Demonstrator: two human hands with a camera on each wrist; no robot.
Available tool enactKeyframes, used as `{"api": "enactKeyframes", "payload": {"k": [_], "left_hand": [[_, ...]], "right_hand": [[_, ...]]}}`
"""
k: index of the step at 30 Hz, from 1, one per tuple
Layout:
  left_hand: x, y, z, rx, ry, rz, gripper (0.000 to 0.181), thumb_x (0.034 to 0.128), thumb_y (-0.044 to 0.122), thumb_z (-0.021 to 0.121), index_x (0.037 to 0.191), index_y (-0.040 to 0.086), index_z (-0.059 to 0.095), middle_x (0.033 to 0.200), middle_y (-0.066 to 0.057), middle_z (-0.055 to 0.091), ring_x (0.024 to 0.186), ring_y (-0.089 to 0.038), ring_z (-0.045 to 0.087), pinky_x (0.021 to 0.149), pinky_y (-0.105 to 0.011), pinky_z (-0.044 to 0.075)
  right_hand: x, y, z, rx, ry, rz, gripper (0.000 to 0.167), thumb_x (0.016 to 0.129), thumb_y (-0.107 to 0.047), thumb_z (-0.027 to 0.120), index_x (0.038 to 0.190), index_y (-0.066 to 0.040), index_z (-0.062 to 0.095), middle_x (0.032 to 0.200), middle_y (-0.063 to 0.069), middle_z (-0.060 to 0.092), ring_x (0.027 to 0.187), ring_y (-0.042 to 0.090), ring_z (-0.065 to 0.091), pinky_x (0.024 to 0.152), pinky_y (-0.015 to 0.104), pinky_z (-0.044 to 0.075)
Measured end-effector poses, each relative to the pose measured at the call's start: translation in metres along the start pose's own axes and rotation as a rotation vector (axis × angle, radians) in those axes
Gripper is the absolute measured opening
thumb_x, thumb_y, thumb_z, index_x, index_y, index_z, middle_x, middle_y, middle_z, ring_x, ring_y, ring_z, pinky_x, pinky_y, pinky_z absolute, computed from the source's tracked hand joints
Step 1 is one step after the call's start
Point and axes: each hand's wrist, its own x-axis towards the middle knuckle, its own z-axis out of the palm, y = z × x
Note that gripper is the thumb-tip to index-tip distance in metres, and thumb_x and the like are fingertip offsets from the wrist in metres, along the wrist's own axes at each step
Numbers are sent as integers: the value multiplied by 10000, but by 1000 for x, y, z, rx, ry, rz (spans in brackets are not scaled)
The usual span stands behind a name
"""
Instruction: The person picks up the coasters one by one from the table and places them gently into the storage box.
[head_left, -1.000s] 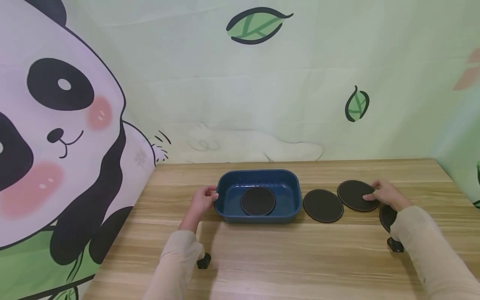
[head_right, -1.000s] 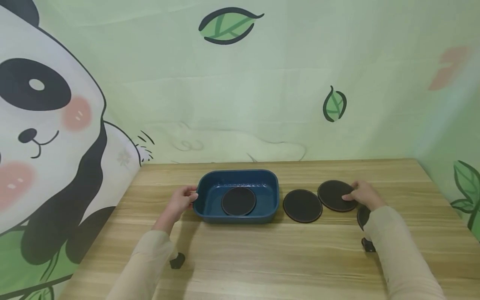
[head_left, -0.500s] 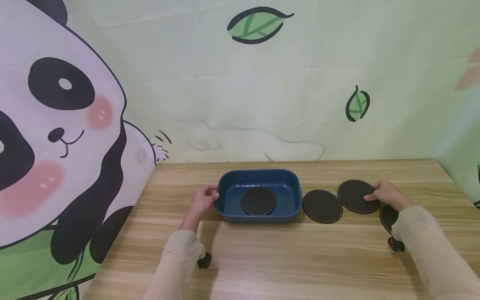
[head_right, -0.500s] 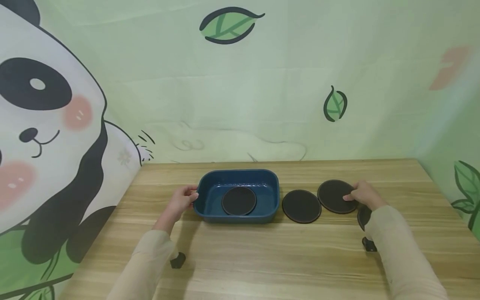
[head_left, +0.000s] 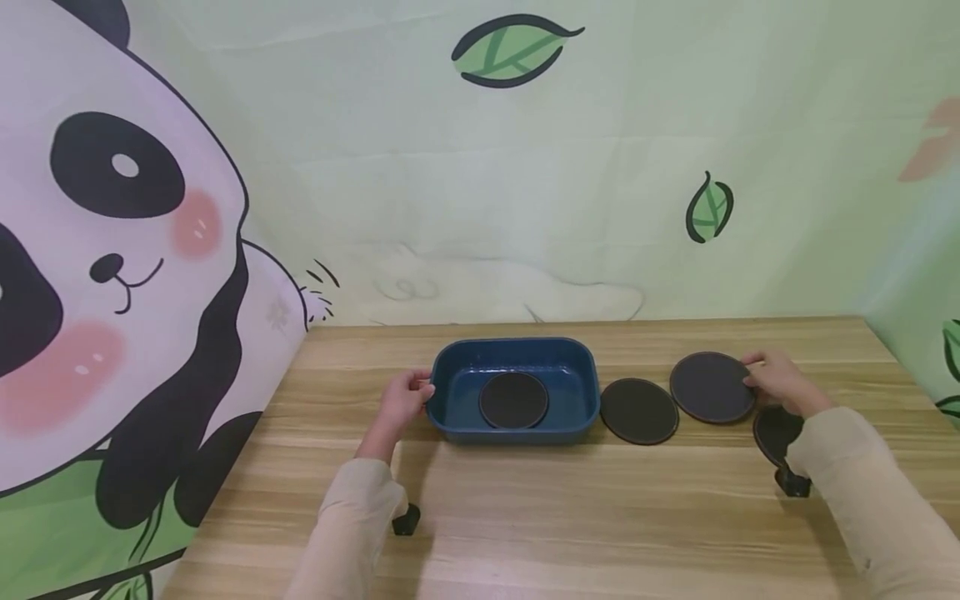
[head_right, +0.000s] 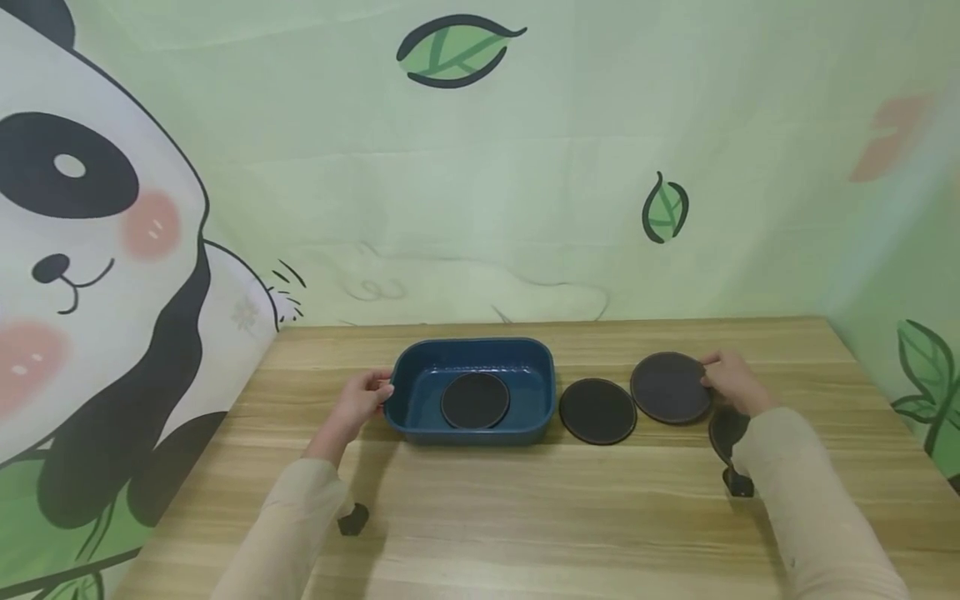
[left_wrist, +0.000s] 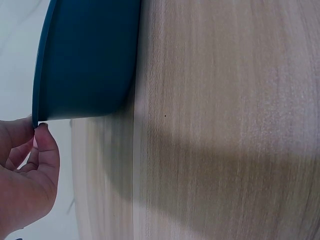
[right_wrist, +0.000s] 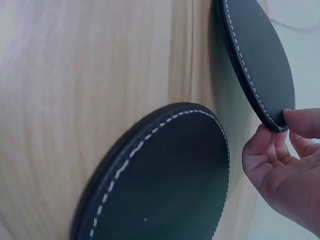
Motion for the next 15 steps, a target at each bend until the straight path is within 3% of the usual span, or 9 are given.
{"api": "enactKeyframes", "payload": {"k": [8, 15], "left_hand": [[1, -1, 0, 10, 0, 3, 305, 867, 24, 511, 1168, -20, 523, 973, -171, 551, 750, -174, 518, 624, -279, 476], [2, -3, -1, 6, -8, 32, 310, 862, 16, 512, 1167, -40, 514, 958, -175, 563, 708, -142, 521, 581, -258, 464]], "right_hand": [[-8, -5, -5, 127, -66, 14, 423, 845, -7, 356, 1210, 152, 213, 743, -36, 459, 599, 61, 482, 564, 250, 453], [-12, -13, -14, 249, -120, -19, 338, 865, -5, 405, 1171, 62, 279, 773, -100, 496, 624, 53, 494, 562, 234, 441]]}}
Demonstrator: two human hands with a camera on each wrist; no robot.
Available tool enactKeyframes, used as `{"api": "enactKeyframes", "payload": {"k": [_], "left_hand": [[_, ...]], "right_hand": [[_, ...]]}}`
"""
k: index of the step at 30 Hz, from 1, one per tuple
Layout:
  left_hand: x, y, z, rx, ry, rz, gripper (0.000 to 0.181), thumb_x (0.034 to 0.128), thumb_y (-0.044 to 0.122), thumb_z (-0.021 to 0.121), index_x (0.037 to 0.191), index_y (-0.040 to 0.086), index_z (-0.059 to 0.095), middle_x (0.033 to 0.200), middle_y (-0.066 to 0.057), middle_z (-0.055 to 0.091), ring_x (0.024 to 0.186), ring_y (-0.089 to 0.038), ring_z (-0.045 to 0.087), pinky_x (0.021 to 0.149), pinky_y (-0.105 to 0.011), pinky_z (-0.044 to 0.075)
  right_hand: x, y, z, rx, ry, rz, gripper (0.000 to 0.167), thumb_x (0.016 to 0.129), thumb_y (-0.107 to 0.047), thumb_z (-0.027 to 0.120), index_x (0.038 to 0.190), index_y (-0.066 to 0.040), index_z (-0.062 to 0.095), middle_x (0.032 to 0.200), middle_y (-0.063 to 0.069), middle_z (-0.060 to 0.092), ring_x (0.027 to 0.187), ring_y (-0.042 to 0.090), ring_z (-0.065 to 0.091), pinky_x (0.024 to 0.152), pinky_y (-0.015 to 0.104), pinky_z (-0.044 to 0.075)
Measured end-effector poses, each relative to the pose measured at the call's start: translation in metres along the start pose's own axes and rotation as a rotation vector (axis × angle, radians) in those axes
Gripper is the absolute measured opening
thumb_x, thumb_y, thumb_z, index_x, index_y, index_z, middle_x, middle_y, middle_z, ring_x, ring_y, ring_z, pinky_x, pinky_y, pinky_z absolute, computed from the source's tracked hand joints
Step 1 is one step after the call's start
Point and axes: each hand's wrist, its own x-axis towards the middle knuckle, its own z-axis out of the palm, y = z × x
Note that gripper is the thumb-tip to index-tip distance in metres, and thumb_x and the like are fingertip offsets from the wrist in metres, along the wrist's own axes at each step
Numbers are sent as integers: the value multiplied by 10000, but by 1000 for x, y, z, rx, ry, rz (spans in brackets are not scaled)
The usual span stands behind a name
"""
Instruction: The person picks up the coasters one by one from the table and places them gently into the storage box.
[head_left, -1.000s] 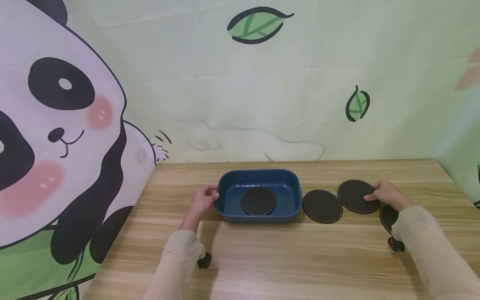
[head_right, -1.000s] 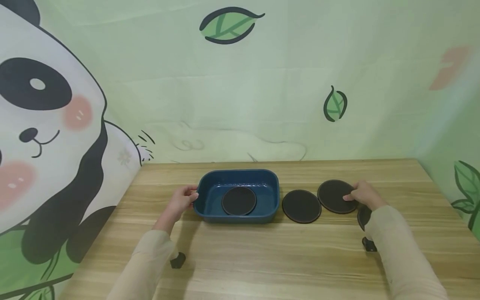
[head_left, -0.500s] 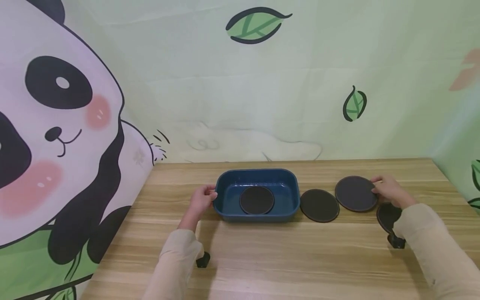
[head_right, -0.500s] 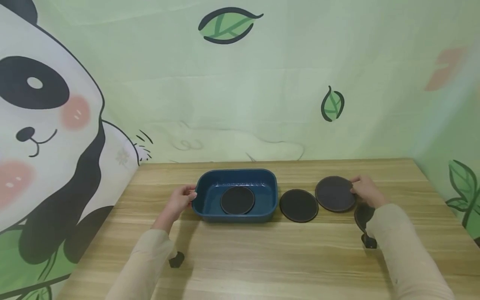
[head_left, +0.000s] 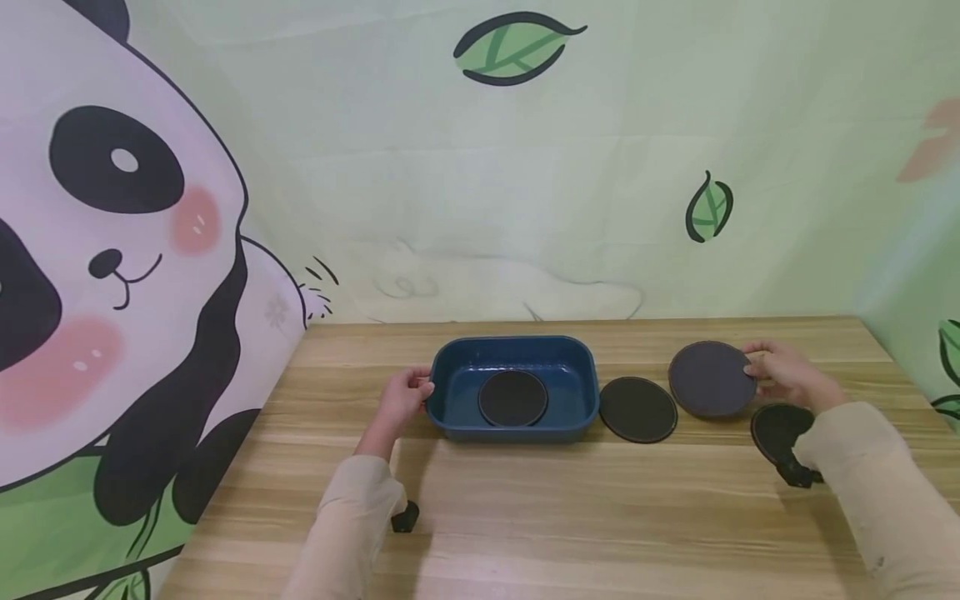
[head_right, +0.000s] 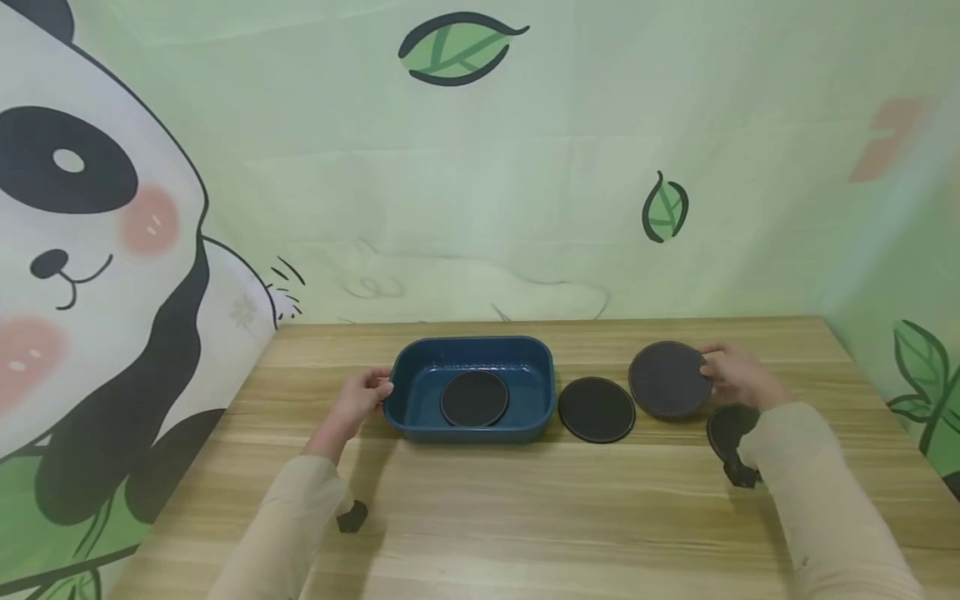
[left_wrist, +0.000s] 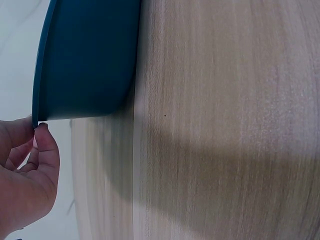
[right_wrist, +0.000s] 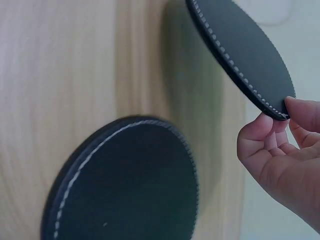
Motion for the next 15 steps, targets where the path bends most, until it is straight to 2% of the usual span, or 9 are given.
{"api": "enactKeyframes", "payload": {"k": [9, 15], "left_hand": [[1, -1, -1, 6, -3, 2, 310, 860, 21, 519, 1163, -39, 517, 956, -173, 566, 744, -157, 524, 604, -288, 469], [0, 0, -1, 21, 4, 1, 307, 858, 31, 527, 1158, -30, 527, 977, -188, 568, 755, -171, 531, 613, -289, 476]], "right_hand": [[0, -16, 1, 68, -40, -52, 302, 894, -47, 424, 1175, -34, 311, 813, -148, 540, 672, 40, 532, 589, 233, 449], [2, -34, 13, 127, -89, -88, 263, 887, -39, 445, 1114, -85, 321, 813, -110, 552, 665, 54, 531, 607, 242, 449]]}}
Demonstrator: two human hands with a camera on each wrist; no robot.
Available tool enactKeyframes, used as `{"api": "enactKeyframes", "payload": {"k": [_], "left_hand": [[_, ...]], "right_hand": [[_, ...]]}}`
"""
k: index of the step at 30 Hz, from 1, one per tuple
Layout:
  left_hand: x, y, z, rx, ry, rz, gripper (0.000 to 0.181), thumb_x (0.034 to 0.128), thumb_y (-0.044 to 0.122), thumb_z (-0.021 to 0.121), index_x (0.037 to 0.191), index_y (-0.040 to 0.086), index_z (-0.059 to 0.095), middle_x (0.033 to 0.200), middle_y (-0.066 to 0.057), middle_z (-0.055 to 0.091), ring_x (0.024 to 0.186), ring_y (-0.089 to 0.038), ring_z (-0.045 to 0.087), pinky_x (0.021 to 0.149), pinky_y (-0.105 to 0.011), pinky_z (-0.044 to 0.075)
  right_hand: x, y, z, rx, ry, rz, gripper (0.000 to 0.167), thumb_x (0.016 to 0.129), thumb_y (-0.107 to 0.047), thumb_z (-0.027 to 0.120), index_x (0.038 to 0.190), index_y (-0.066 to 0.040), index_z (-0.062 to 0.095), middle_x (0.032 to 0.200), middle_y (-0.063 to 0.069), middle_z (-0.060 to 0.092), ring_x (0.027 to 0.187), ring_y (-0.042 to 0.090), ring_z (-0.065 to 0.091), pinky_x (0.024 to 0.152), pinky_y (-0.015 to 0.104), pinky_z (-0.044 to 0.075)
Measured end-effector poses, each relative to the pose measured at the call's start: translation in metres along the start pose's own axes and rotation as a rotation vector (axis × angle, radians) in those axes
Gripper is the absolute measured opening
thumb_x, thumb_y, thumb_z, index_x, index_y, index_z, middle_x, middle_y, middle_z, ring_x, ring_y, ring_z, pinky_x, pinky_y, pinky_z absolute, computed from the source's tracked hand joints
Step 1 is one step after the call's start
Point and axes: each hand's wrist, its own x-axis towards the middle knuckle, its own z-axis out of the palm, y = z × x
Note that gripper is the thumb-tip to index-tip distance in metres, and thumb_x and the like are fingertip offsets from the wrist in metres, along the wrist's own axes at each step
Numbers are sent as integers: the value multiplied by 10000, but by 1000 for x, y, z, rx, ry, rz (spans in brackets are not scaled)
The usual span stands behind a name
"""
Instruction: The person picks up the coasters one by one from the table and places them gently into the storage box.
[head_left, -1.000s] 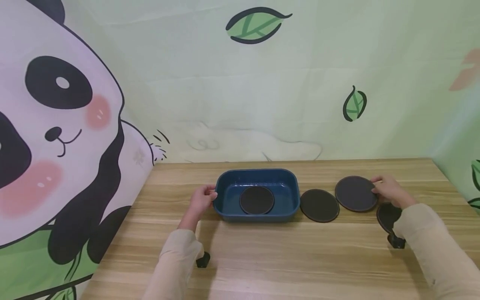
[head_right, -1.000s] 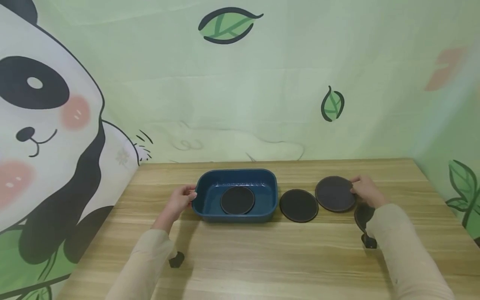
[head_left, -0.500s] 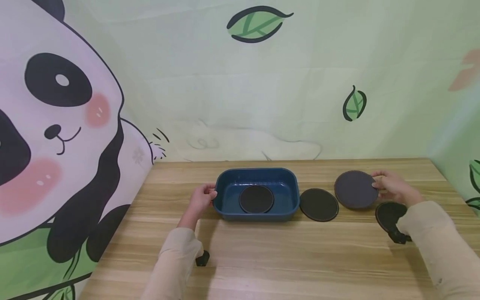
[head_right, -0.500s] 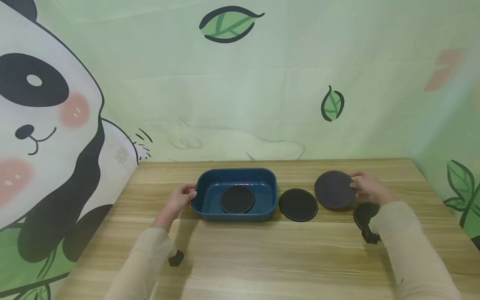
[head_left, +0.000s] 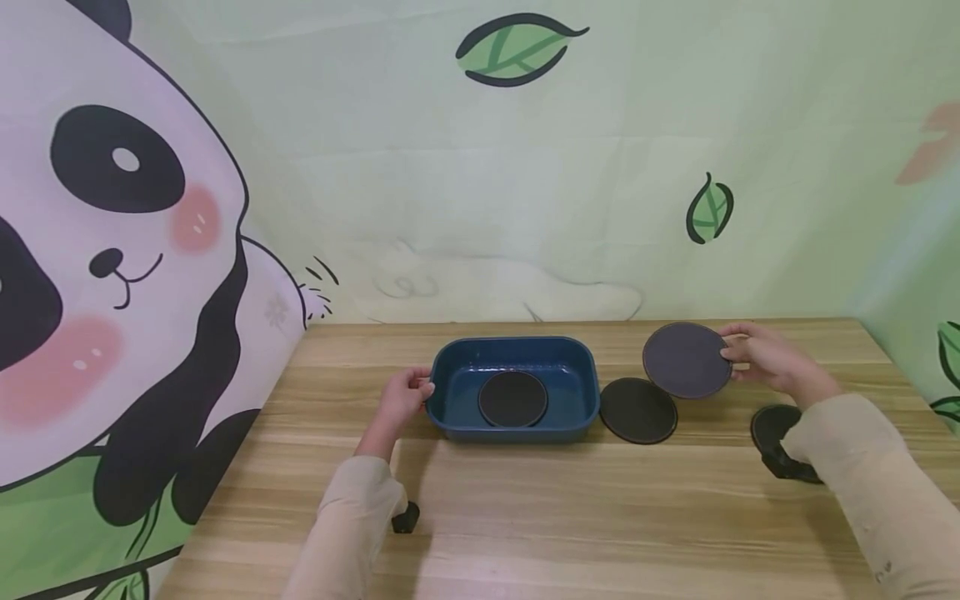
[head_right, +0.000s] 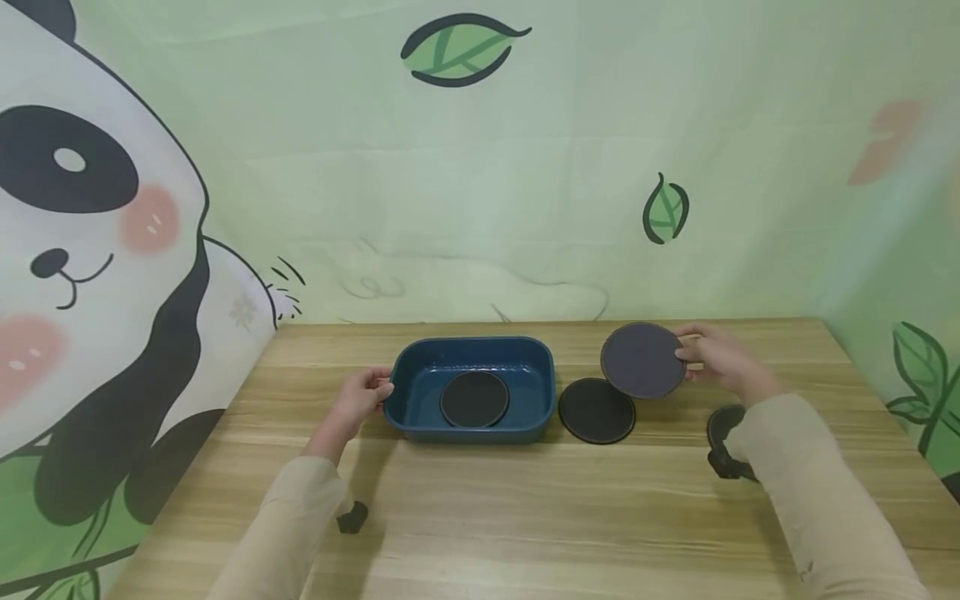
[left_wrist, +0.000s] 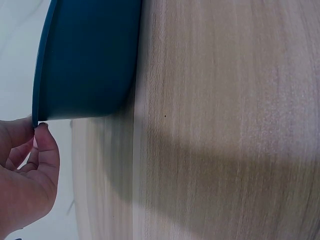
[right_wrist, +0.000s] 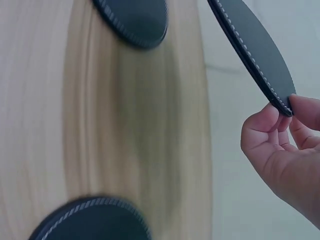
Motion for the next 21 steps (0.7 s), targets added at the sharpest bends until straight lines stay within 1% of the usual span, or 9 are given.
{"api": "enactKeyframes", "payload": {"k": [8, 14, 17, 21], "left_hand": [[0, 0, 0, -8, 3, -12, 309, 857, 25, 527, 1162, -23, 529, 994, -189, 570, 744, -166, 536, 602, -271, 477], [-1, 1, 0, -11, 3, -10, 308, 859, 26, 524, 1162, -28, 525, 991, -188, 570, 745, -173, 536, 639, -317, 487], [-1, 1, 0, -14, 0, -4, 307, 860, 24, 521, 1162, -32, 523, 988, -192, 569, 783, -213, 547, 667, -354, 489], [-1, 0, 0, -9, -3, 1, 307, 860, 29, 523, 1162, -28, 523, 986, -191, 568, 838, -273, 555, 649, -331, 490]], "right_hand": [[4, -24, 28, 66, -43, -63, 231, 869, 15, 442, 1060, -63, 337, 803, -75, 564, 656, 72, 547, 596, 248, 447], [10, -35, 50, 109, -76, -76, 235, 863, 34, 443, 1054, -62, 347, 796, -59, 567, 651, 83, 552, 585, 242, 454], [14, -38, 60, 115, -96, -78, 237, 861, 41, 442, 1052, -70, 356, 803, -56, 571, 663, 87, 556, 587, 244, 459], [19, -40, 72, 110, -119, -83, 240, 859, 42, 446, 1048, -84, 367, 811, -57, 575, 676, 88, 558, 595, 249, 460]]}}
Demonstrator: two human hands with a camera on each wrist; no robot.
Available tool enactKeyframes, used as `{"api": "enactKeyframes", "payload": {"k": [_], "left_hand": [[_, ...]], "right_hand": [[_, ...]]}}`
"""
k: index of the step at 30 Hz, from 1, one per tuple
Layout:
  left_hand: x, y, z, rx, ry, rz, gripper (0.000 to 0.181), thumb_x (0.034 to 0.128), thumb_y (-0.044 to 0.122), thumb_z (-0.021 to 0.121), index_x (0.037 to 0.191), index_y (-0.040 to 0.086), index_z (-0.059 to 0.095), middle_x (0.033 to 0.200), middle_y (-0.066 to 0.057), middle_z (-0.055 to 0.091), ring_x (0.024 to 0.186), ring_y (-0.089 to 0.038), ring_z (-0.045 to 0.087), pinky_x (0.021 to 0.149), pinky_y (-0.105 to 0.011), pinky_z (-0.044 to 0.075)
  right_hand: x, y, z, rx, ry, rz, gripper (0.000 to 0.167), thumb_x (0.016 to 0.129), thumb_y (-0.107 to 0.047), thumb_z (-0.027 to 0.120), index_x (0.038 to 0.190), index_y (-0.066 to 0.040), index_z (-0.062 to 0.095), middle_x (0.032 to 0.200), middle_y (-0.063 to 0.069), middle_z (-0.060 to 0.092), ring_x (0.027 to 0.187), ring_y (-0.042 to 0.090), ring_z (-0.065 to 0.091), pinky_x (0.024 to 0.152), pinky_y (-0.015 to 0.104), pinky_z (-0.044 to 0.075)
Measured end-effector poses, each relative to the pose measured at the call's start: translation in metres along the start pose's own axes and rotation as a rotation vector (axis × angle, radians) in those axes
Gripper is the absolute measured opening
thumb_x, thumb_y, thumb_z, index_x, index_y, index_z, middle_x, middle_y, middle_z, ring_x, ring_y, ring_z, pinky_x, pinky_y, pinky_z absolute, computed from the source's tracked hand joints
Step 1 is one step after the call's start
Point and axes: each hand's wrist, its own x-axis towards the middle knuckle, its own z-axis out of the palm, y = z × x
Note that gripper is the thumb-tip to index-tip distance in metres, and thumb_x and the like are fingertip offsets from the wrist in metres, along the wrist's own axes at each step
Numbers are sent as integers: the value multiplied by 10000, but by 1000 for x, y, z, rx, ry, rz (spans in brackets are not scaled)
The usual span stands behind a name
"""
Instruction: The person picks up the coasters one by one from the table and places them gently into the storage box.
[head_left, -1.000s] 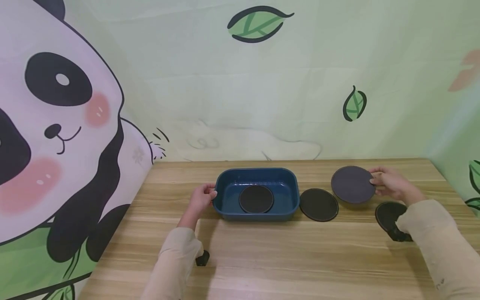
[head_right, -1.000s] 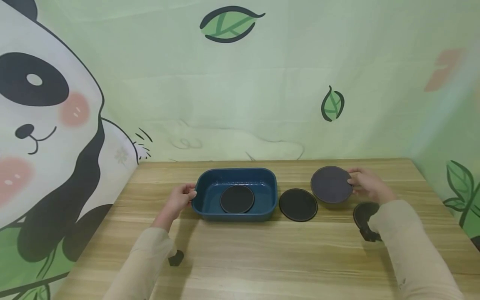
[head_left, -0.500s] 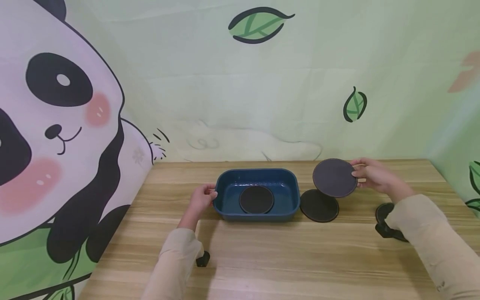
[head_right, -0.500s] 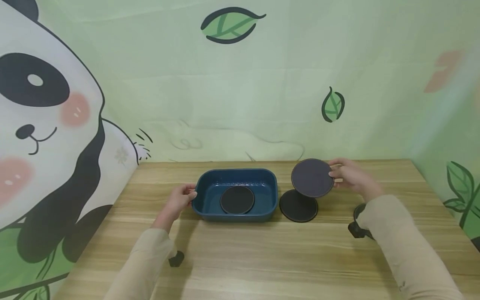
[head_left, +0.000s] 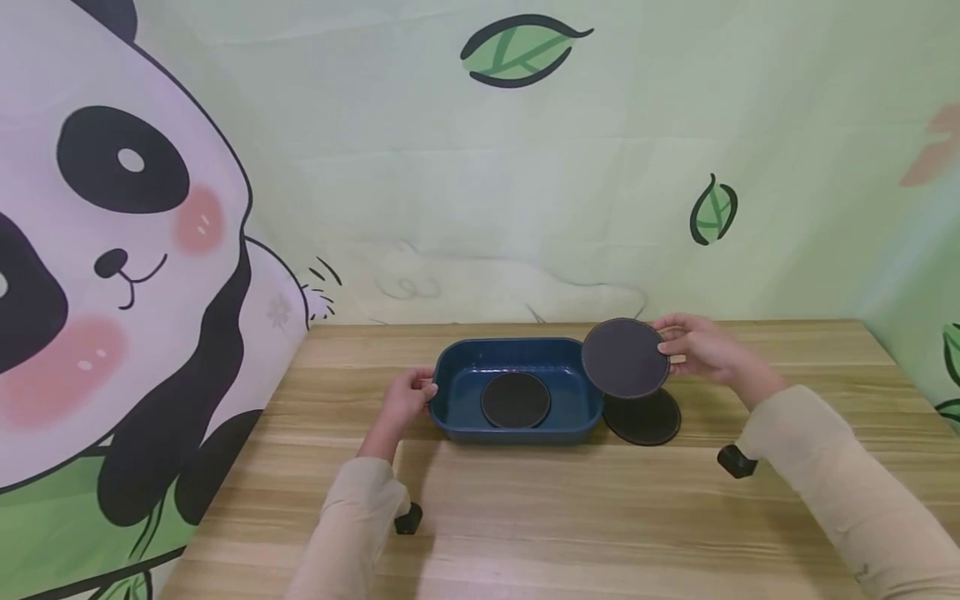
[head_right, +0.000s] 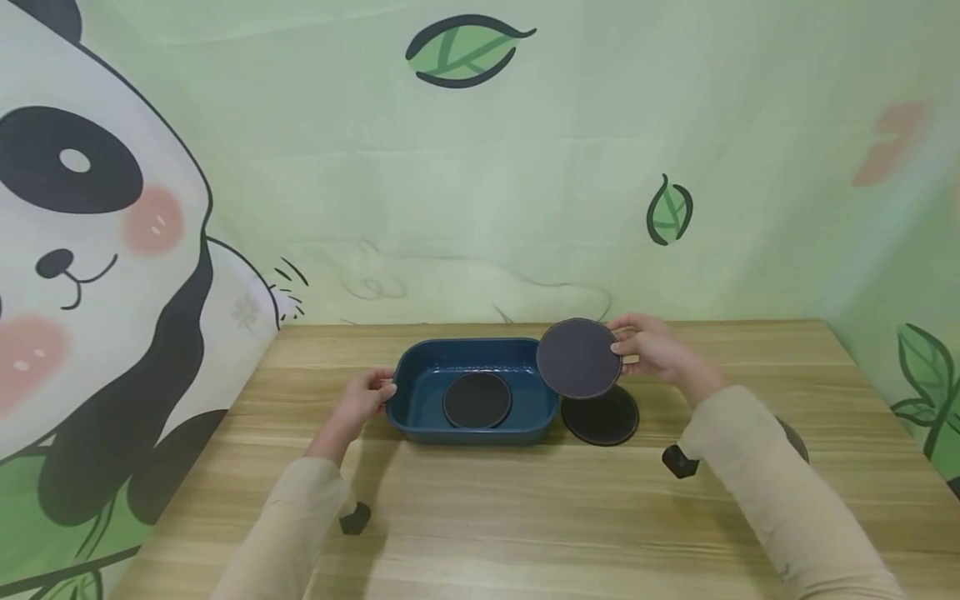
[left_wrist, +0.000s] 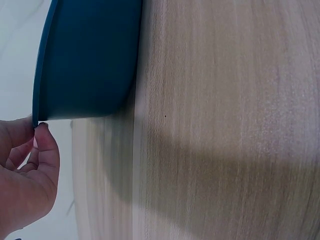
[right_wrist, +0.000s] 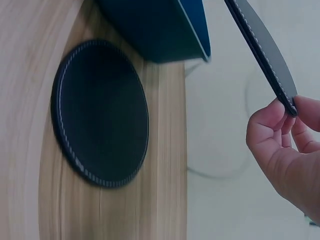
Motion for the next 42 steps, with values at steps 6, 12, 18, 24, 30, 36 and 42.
{"api": "enactKeyframes", "payload": {"k": [6, 12, 18, 24, 30, 36, 42], "left_hand": [[2, -2, 0, 2, -8, -8, 310, 867, 41, 519, 1171, -17, 520, 1001, -188, 560, 862, -278, 552, 585, -234, 460], [1, -1, 0, 2, -7, -17, 311, 870, 44, 514, 1175, -11, 519, 1003, -185, 559, 866, -288, 553, 569, -217, 443], [1, -1, 0, -2, -4, -8, 308, 865, 28, 515, 1169, -24, 519, 977, -181, 557, 830, -268, 549, 566, -233, 447], [1, -1, 0, -10, -3, -13, 311, 866, 32, 517, 1173, -17, 519, 986, -178, 559, 826, -251, 549, 568, -225, 445], [1, -1, 0, -6, 2, -10, 306, 863, 34, 523, 1164, -16, 527, 982, -176, 566, 820, -250, 551, 621, -293, 476], [1, -2, 0, -6, -1, -3, 308, 863, 34, 522, 1165, -22, 521, 986, -182, 560, 825, -253, 549, 647, -327, 485], [1, -2, 0, -8, 3, 0, 307, 860, 34, 528, 1162, -19, 527, 993, -182, 564, 753, -174, 535, 660, -336, 491]], "right_hand": [[10, 0, 18, 9, -26, -15, 245, 853, 47, 455, 1039, -95, 383, 810, -51, 572, 670, 86, 556, 601, 254, 460], [18, -1, 37, 31, -42, -22, 255, 854, 60, 446, 1052, -87, 380, 815, -40, 563, 675, 87, 557, 600, 254, 460], [27, -1, 54, 91, -58, -22, 247, 847, 77, 444, 1028, -84, 396, 802, -31, 552, 659, 94, 551, 593, 264, 463], [37, 3, 72, 99, -49, -20, 237, 844, 58, 469, 1023, -88, 419, 811, -17, 512, 632, 98, 532, 577, 250, 459], [46, 7, 87, 98, -14, 4, 261, 825, 59, 494, 1054, -49, 431, 852, 1, 486, 609, 97, 510, 540, 220, 451], [56, 12, 104, 137, 19, 44, 250, 817, 52, 519, 1028, -64, 450, 832, 7, 477, 575, 103, 502, 519, 227, 458], [65, 21, 116, 142, 59, 81, 240, 832, 39, 511, 1054, -23, 446, 823, 13, 466, 595, 108, 487, 532, 242, 458]]}}
